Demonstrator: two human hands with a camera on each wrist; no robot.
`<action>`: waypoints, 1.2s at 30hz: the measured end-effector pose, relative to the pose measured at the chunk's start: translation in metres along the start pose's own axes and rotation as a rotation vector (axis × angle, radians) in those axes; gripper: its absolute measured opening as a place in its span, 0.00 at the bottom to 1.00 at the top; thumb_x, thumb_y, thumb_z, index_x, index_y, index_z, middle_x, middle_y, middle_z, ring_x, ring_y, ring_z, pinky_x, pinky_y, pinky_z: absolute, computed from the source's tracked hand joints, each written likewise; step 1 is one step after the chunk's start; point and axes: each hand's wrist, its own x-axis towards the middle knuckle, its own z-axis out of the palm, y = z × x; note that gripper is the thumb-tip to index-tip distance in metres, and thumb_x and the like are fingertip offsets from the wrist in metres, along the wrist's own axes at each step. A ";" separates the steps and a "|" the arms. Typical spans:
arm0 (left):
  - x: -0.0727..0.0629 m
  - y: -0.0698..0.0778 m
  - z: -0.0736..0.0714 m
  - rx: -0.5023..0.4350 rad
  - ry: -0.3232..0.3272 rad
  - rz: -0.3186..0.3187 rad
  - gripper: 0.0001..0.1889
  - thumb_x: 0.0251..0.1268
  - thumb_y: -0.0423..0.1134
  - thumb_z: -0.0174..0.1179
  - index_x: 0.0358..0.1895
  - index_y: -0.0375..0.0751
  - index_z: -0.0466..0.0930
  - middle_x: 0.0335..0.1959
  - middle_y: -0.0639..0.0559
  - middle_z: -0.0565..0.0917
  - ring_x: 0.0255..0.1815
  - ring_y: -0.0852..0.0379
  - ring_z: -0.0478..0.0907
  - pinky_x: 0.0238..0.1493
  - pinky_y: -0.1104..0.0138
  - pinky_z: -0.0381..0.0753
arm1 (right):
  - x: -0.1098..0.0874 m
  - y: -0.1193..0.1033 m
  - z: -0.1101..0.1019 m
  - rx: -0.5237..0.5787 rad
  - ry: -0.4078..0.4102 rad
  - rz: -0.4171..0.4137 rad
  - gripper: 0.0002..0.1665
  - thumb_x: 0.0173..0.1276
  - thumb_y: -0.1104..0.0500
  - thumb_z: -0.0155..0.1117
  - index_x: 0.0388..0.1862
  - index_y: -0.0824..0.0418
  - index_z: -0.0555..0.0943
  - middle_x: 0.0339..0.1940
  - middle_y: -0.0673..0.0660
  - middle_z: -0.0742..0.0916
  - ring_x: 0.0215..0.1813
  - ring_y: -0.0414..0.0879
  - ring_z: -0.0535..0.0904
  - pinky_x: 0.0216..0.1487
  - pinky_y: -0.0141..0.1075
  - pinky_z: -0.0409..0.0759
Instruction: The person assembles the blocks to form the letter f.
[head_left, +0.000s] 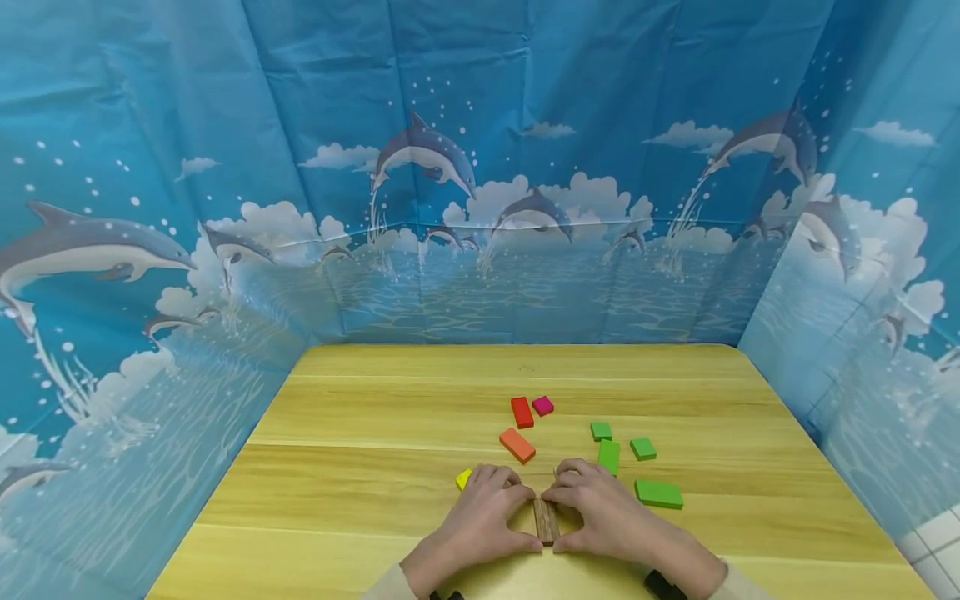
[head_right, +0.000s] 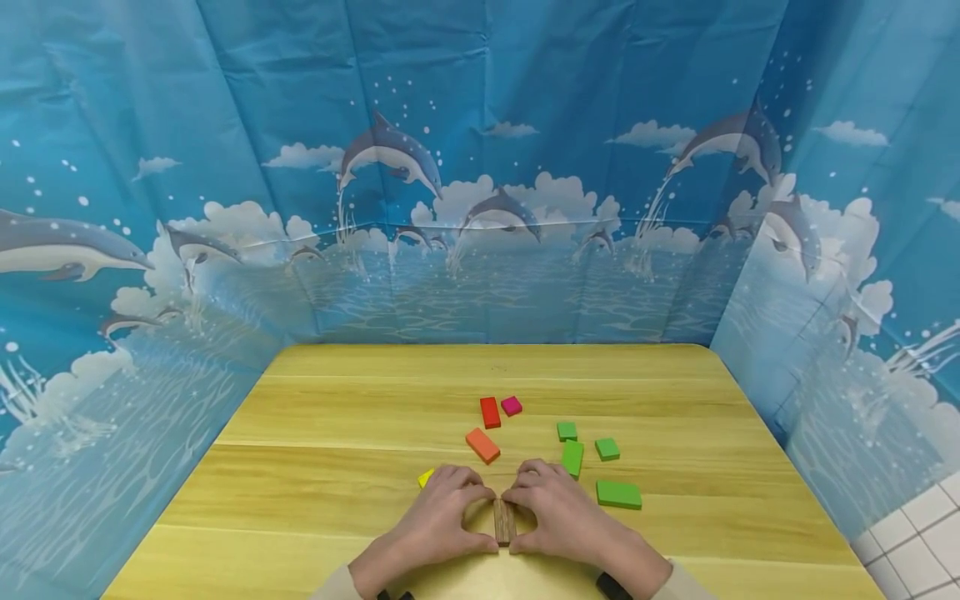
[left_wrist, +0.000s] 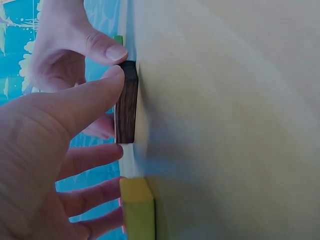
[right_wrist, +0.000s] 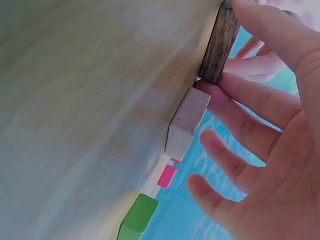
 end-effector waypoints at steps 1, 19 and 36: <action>-0.001 -0.002 -0.001 -0.004 0.007 -0.002 0.32 0.52 0.71 0.68 0.55 0.55 0.85 0.54 0.58 0.76 0.58 0.53 0.68 0.66 0.55 0.65 | 0.000 0.000 0.000 0.001 0.000 0.000 0.39 0.53 0.29 0.75 0.56 0.51 0.87 0.56 0.48 0.85 0.65 0.51 0.72 0.63 0.56 0.72; -0.019 -0.026 -0.021 -0.113 0.039 -0.214 0.47 0.48 0.66 0.74 0.72 0.52 0.71 0.69 0.42 0.69 0.69 0.43 0.65 0.65 0.45 0.69 | 0.001 -0.001 -0.001 0.012 -0.013 0.007 0.38 0.53 0.29 0.75 0.56 0.50 0.87 0.54 0.46 0.84 0.63 0.50 0.73 0.61 0.56 0.73; -0.030 -0.031 -0.009 -0.138 0.121 -0.322 0.55 0.40 0.65 0.78 0.72 0.41 0.69 0.60 0.42 0.73 0.60 0.44 0.69 0.55 0.48 0.76 | 0.002 -0.002 -0.002 0.004 -0.020 0.018 0.38 0.53 0.30 0.76 0.56 0.52 0.87 0.53 0.46 0.84 0.63 0.50 0.73 0.63 0.55 0.72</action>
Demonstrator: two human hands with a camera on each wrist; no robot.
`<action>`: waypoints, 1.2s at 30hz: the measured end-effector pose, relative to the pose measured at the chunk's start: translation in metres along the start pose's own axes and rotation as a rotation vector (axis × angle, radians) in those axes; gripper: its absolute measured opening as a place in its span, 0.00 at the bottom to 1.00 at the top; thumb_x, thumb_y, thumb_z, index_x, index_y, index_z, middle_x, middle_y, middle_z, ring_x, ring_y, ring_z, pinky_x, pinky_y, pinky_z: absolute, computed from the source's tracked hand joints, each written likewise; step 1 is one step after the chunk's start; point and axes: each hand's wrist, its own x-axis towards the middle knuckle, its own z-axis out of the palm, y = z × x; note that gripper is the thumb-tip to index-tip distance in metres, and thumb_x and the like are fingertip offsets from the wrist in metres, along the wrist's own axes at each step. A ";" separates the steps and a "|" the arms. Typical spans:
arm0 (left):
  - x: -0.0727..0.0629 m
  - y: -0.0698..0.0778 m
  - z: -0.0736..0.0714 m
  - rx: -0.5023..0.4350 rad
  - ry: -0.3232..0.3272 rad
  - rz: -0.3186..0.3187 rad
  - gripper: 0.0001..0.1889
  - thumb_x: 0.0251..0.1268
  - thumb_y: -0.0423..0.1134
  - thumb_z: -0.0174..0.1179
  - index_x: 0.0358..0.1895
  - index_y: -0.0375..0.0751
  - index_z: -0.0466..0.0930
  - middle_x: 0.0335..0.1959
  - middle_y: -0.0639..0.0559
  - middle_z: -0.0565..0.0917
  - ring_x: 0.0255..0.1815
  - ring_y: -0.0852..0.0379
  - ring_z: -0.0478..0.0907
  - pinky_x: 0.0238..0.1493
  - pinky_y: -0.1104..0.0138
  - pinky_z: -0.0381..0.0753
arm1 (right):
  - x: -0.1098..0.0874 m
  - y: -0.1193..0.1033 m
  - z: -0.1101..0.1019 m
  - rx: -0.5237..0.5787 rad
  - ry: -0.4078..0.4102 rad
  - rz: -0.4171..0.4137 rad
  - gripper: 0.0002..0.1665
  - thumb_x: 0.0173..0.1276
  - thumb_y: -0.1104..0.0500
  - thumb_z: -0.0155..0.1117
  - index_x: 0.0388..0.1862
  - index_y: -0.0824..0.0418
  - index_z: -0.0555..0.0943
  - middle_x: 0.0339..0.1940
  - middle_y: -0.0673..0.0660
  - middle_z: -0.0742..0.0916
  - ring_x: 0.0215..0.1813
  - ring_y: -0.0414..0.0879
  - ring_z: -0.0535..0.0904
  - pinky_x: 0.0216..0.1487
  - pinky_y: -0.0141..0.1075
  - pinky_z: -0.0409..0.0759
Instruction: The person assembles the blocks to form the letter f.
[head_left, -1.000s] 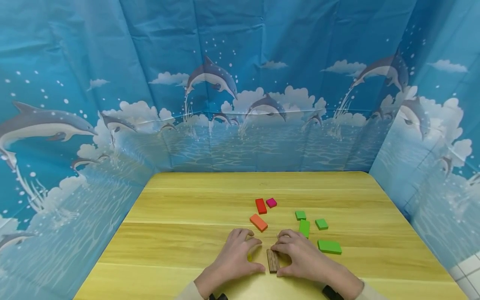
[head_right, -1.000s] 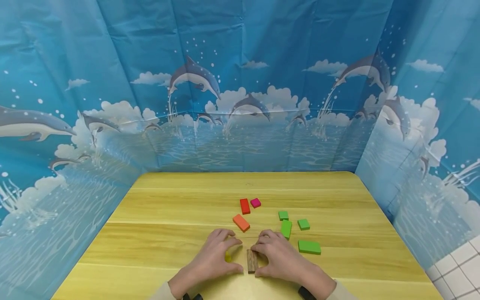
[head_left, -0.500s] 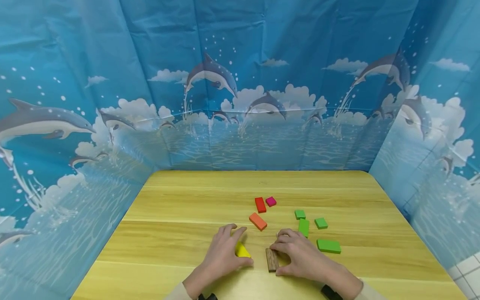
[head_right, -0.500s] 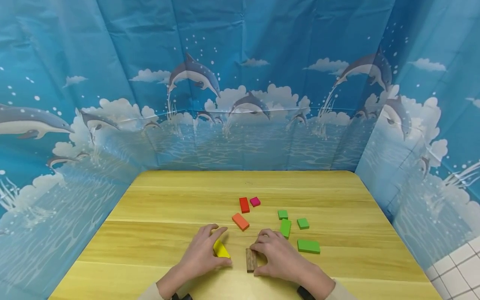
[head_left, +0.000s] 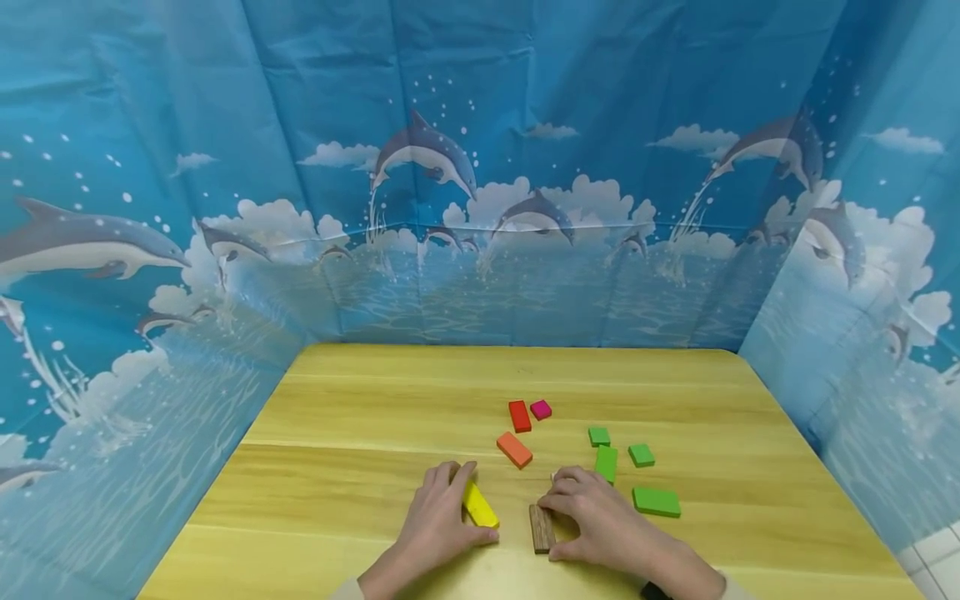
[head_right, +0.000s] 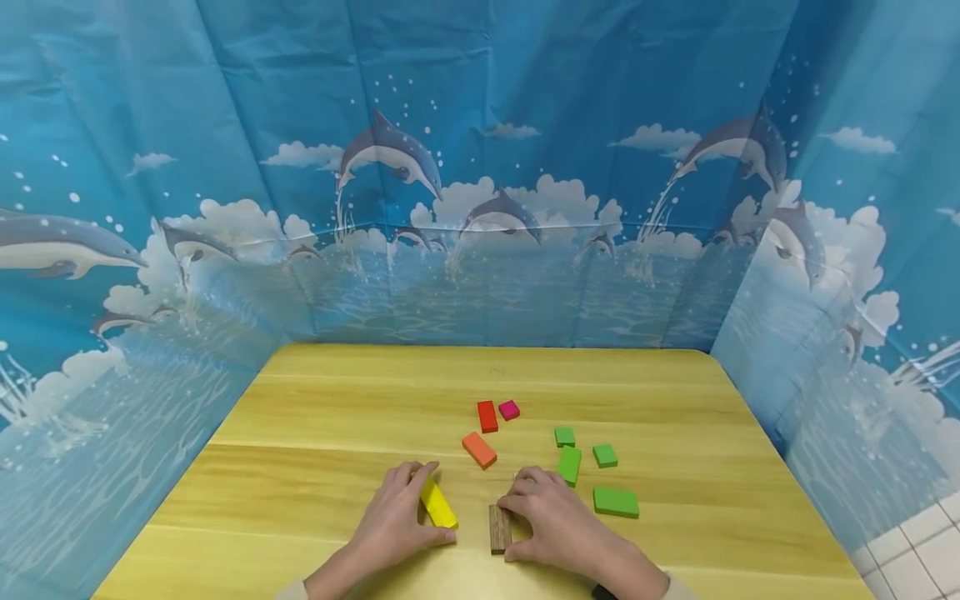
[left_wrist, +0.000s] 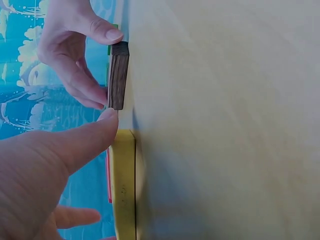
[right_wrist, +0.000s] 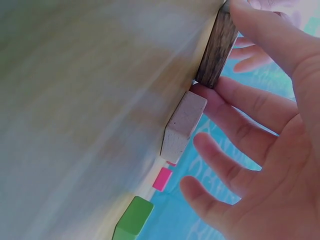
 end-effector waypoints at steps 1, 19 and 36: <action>-0.001 0.000 0.000 0.002 0.000 -0.004 0.54 0.40 0.66 0.78 0.72 0.41 0.70 0.59 0.43 0.74 0.59 0.45 0.70 0.55 0.48 0.76 | 0.000 0.000 0.000 -0.002 0.003 0.001 0.38 0.52 0.30 0.76 0.55 0.52 0.87 0.53 0.46 0.84 0.62 0.49 0.73 0.63 0.55 0.72; -0.003 -0.004 -0.005 -0.001 -0.043 0.016 0.47 0.43 0.63 0.78 0.65 0.37 0.76 0.54 0.48 0.75 0.52 0.51 0.69 0.48 0.54 0.77 | -0.001 -0.004 0.000 0.017 -0.017 0.015 0.39 0.54 0.28 0.72 0.57 0.50 0.86 0.55 0.47 0.84 0.63 0.51 0.74 0.60 0.57 0.74; 0.011 -0.005 -0.007 -0.027 -0.089 0.077 0.42 0.44 0.61 0.78 0.62 0.37 0.81 0.63 0.44 0.78 0.63 0.45 0.74 0.61 0.48 0.76 | -0.001 -0.002 -0.002 0.067 -0.112 0.049 0.39 0.60 0.28 0.66 0.63 0.49 0.83 0.62 0.51 0.82 0.67 0.53 0.72 0.59 0.58 0.75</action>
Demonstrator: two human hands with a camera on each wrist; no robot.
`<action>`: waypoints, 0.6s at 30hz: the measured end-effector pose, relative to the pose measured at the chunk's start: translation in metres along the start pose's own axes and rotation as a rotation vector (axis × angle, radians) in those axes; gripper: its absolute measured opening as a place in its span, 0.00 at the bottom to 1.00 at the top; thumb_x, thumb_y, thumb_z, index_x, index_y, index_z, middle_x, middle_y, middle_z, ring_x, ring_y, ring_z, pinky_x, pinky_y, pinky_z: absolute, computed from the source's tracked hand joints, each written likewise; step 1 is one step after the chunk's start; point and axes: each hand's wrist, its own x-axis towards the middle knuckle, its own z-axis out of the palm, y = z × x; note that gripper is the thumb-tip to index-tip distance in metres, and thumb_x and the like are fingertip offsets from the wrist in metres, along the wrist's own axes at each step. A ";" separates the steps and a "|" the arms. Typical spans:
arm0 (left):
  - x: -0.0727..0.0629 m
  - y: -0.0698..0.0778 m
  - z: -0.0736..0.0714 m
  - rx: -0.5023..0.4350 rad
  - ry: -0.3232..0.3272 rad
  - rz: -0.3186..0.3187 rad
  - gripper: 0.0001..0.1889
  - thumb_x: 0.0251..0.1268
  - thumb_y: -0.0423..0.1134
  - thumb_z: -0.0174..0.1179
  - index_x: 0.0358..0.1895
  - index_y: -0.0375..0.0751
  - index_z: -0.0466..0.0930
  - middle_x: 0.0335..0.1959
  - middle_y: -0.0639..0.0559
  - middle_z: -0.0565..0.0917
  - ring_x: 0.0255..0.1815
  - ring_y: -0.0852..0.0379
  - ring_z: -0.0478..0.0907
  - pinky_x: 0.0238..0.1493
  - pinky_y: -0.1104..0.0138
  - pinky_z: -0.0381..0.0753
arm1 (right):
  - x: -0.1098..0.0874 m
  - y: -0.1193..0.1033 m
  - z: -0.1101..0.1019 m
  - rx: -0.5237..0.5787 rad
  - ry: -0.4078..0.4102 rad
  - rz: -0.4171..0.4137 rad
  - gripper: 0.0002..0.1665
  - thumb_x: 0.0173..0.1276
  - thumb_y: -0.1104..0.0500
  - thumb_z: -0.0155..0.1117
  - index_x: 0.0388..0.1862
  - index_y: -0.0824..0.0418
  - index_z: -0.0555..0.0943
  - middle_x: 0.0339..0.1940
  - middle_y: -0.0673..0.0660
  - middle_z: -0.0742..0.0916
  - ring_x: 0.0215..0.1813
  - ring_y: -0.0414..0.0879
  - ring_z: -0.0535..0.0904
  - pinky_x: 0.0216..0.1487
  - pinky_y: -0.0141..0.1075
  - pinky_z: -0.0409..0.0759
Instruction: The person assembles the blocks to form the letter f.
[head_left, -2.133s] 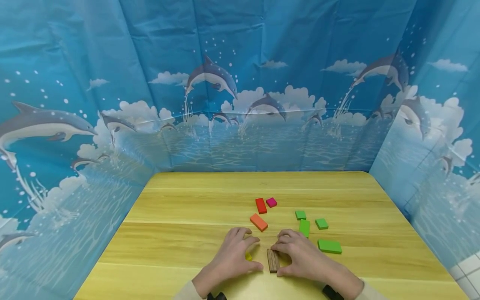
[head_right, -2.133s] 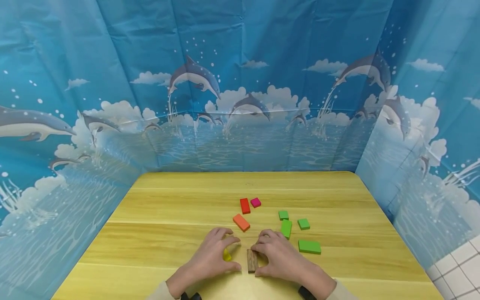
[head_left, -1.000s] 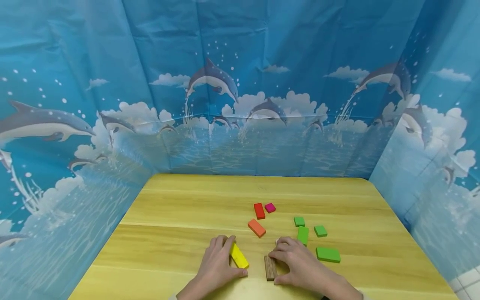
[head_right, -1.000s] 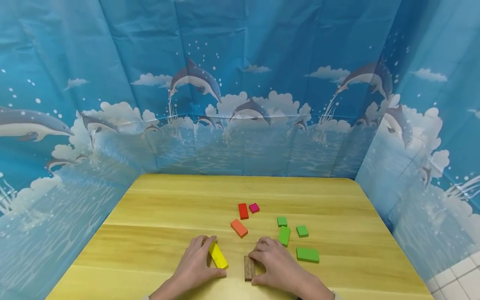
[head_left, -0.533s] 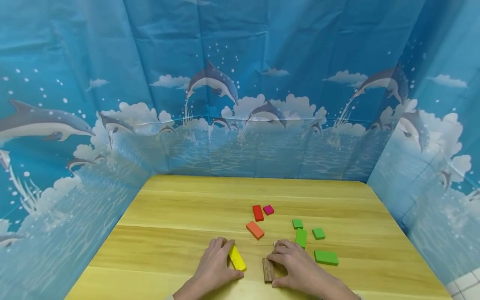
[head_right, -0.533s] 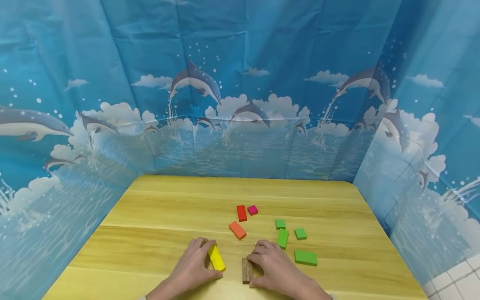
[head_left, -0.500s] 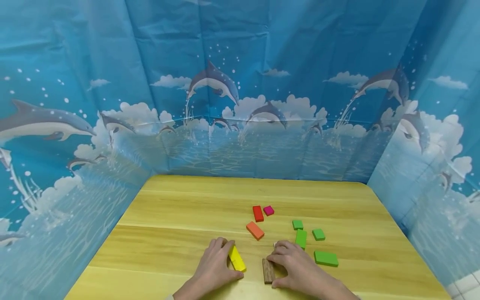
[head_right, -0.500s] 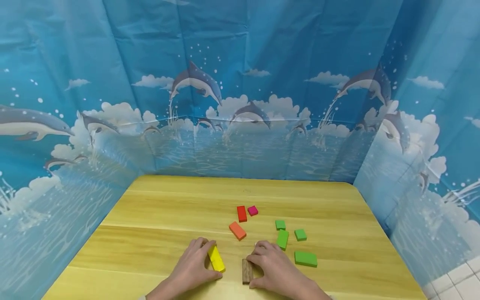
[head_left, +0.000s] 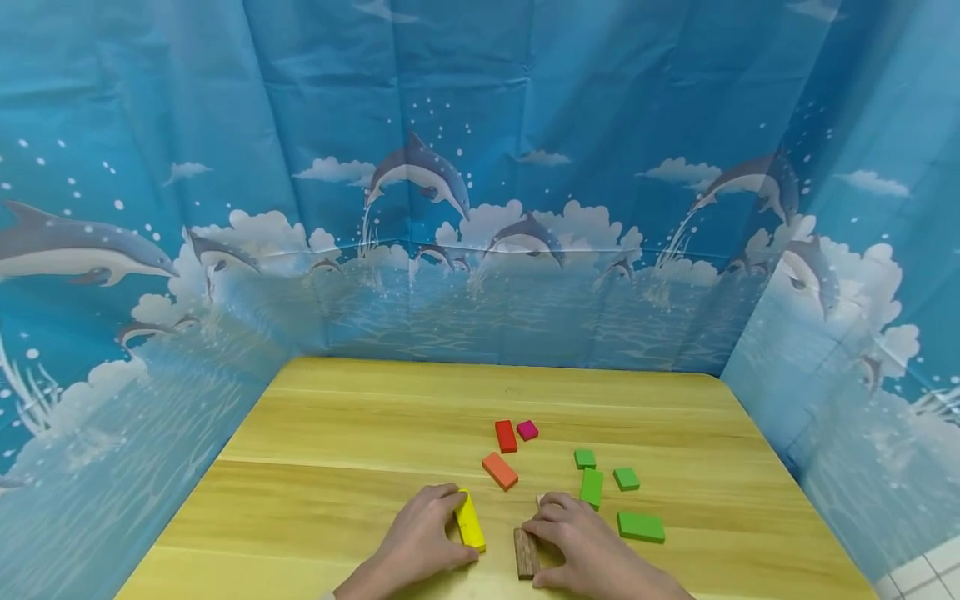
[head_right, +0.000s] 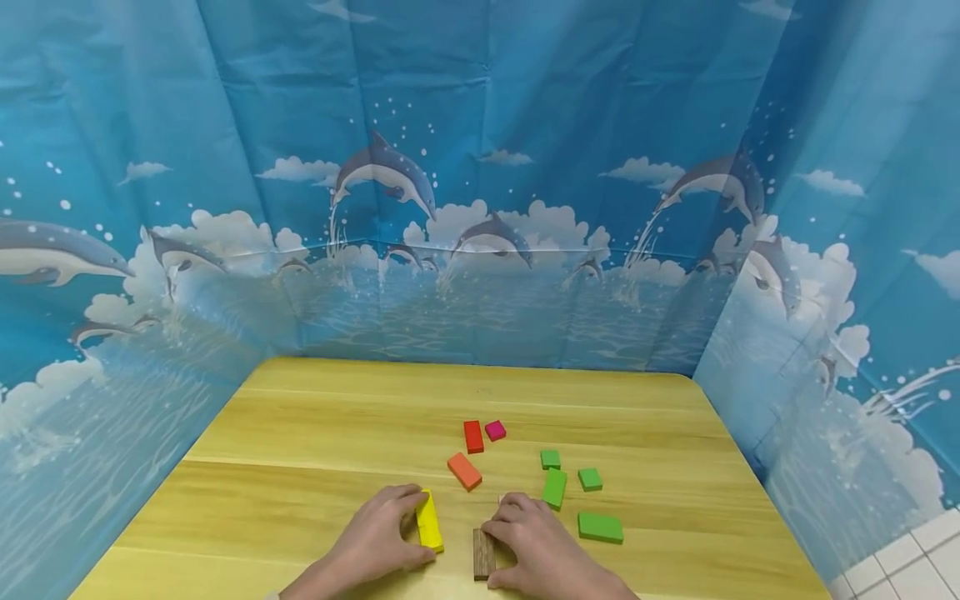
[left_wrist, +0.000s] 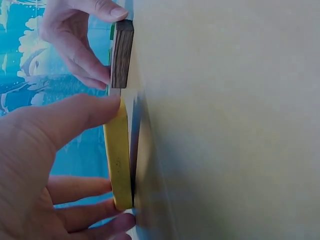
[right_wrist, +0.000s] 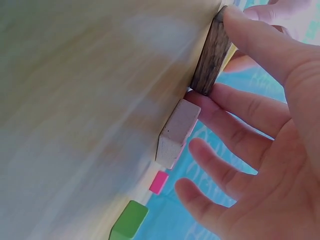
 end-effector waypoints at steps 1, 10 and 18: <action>0.001 0.000 0.000 -0.005 -0.005 0.010 0.42 0.44 0.60 0.78 0.62 0.38 0.82 0.64 0.44 0.79 0.63 0.45 0.75 0.62 0.49 0.75 | 0.000 0.000 0.000 0.002 -0.003 0.002 0.39 0.60 0.28 0.66 0.63 0.49 0.82 0.62 0.51 0.82 0.67 0.53 0.72 0.59 0.58 0.75; 0.017 0.003 0.005 -0.027 -0.091 0.084 0.41 0.49 0.63 0.73 0.66 0.43 0.79 0.68 0.46 0.75 0.65 0.44 0.75 0.62 0.51 0.76 | -0.002 0.001 0.001 -0.009 0.032 -0.006 0.38 0.59 0.29 0.69 0.61 0.51 0.84 0.61 0.52 0.83 0.66 0.53 0.73 0.58 0.58 0.76; 0.032 0.007 0.010 0.014 -0.100 0.101 0.41 0.50 0.63 0.73 0.66 0.43 0.79 0.68 0.46 0.76 0.65 0.44 0.75 0.62 0.50 0.76 | -0.003 -0.001 0.005 -0.030 0.080 -0.010 0.37 0.58 0.30 0.72 0.60 0.50 0.85 0.60 0.54 0.83 0.64 0.53 0.74 0.56 0.57 0.77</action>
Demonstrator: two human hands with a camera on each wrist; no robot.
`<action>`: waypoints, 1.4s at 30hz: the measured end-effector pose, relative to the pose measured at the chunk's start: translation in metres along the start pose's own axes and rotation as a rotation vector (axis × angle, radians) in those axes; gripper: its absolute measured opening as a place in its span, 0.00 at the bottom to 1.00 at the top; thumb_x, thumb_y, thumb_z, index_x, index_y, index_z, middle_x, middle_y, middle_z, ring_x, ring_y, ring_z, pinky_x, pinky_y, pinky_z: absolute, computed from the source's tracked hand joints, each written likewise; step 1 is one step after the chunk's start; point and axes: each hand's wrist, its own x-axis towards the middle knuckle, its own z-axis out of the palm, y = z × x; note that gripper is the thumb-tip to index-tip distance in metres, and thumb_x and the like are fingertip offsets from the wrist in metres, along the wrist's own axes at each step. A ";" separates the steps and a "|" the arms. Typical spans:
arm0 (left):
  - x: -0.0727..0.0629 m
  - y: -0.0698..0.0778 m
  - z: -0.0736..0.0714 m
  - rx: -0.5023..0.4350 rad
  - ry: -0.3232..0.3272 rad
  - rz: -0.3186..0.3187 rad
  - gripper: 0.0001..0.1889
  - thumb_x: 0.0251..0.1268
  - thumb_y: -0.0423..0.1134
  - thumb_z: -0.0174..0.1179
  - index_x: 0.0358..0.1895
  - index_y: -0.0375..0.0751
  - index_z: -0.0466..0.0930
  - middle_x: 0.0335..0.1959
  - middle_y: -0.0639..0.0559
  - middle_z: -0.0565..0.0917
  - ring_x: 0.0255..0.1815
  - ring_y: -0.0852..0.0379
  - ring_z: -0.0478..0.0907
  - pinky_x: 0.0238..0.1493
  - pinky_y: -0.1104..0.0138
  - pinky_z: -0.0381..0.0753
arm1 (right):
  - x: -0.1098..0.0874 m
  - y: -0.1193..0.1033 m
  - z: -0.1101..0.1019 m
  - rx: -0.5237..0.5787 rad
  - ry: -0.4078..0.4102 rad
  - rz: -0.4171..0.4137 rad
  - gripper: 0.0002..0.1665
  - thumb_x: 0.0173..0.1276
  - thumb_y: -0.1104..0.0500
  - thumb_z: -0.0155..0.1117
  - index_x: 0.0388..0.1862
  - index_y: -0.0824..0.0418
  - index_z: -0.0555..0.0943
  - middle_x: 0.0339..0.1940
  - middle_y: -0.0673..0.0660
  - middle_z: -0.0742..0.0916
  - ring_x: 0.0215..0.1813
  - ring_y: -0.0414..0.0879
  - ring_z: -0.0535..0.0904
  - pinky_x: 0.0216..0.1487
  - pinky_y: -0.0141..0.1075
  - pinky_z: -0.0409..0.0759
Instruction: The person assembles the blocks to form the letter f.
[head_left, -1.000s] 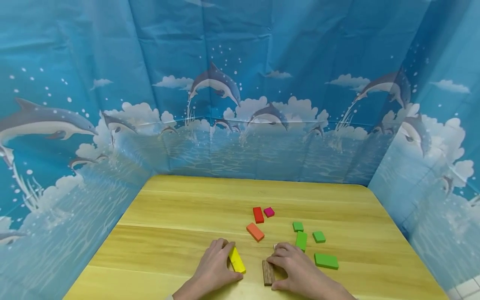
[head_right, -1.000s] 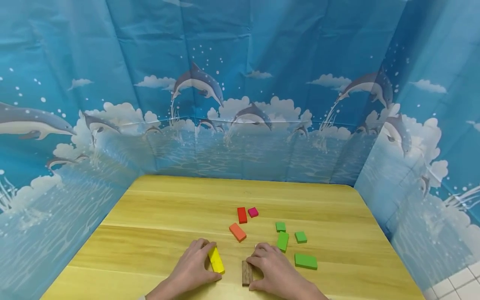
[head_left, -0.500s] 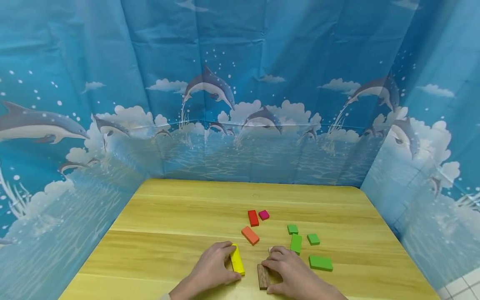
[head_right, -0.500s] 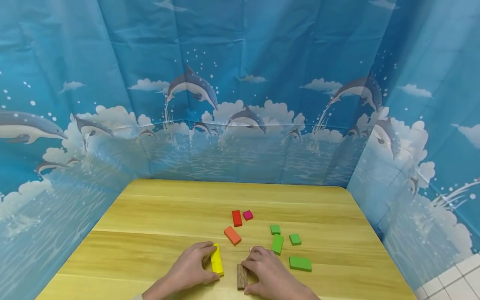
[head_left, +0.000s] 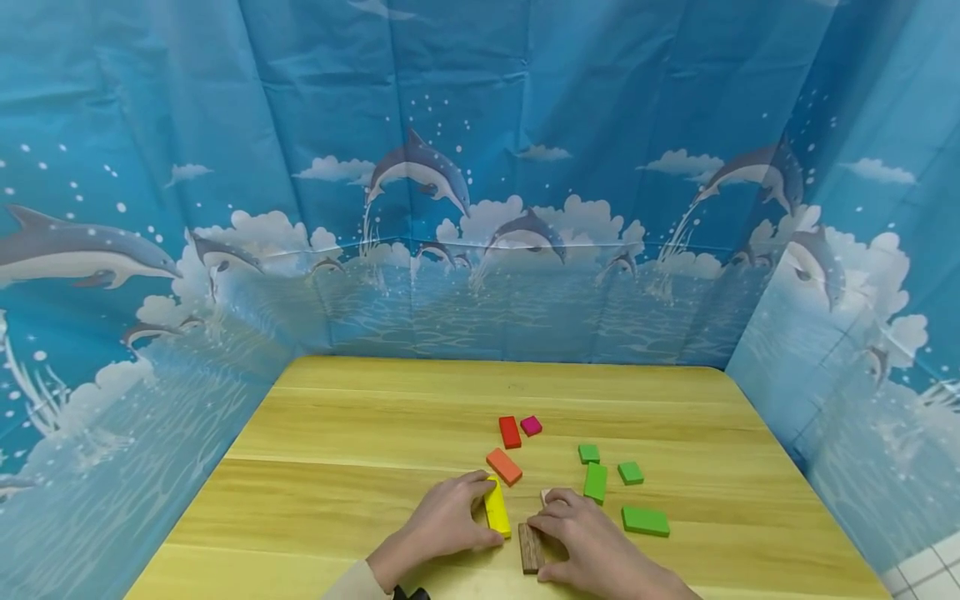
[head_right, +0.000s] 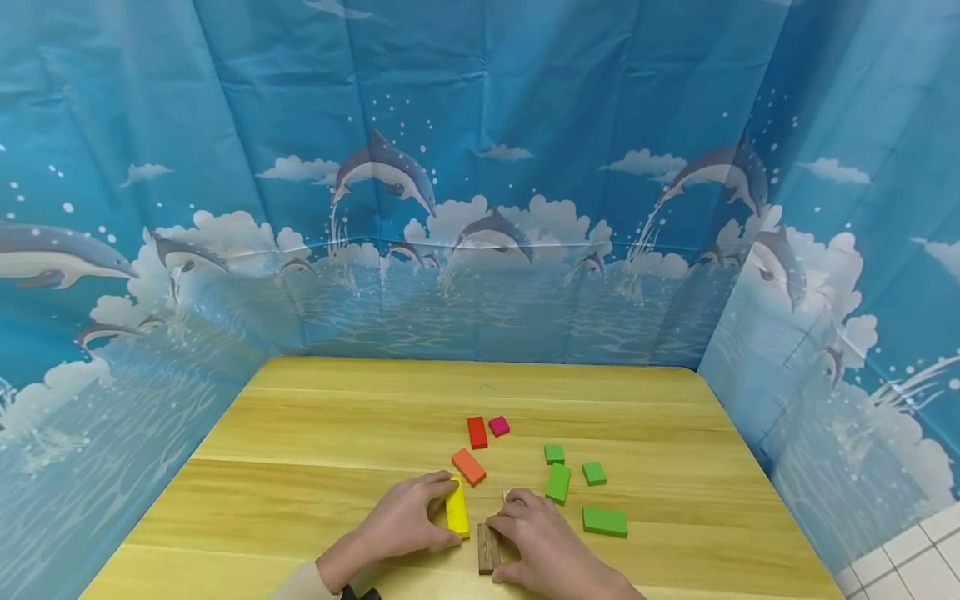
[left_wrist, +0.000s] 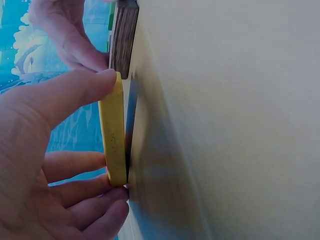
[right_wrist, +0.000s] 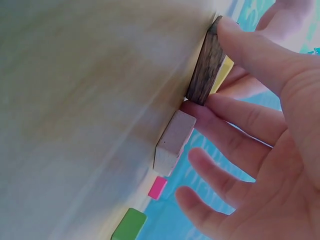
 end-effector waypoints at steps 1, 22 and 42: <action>0.002 0.000 0.000 0.002 -0.001 0.003 0.41 0.50 0.63 0.73 0.66 0.43 0.79 0.68 0.46 0.76 0.65 0.44 0.75 0.62 0.50 0.76 | 0.000 0.000 0.000 -0.002 0.007 0.000 0.37 0.57 0.31 0.72 0.59 0.50 0.85 0.60 0.54 0.84 0.64 0.53 0.74 0.56 0.57 0.77; 0.029 -0.003 0.007 0.004 -0.002 0.027 0.42 0.51 0.64 0.74 0.68 0.45 0.78 0.69 0.47 0.75 0.64 0.45 0.76 0.61 0.54 0.77 | -0.003 -0.005 0.002 0.003 0.048 0.037 0.34 0.56 0.35 0.76 0.57 0.52 0.86 0.55 0.47 0.86 0.65 0.54 0.73 0.58 0.59 0.75; 0.037 0.005 0.014 0.105 -0.049 0.131 0.36 0.71 0.63 0.56 0.75 0.47 0.69 0.77 0.51 0.65 0.70 0.54 0.70 0.61 0.56 0.77 | -0.002 -0.005 0.003 -0.061 0.097 0.031 0.35 0.53 0.36 0.78 0.55 0.53 0.87 0.51 0.48 0.86 0.61 0.55 0.75 0.55 0.56 0.77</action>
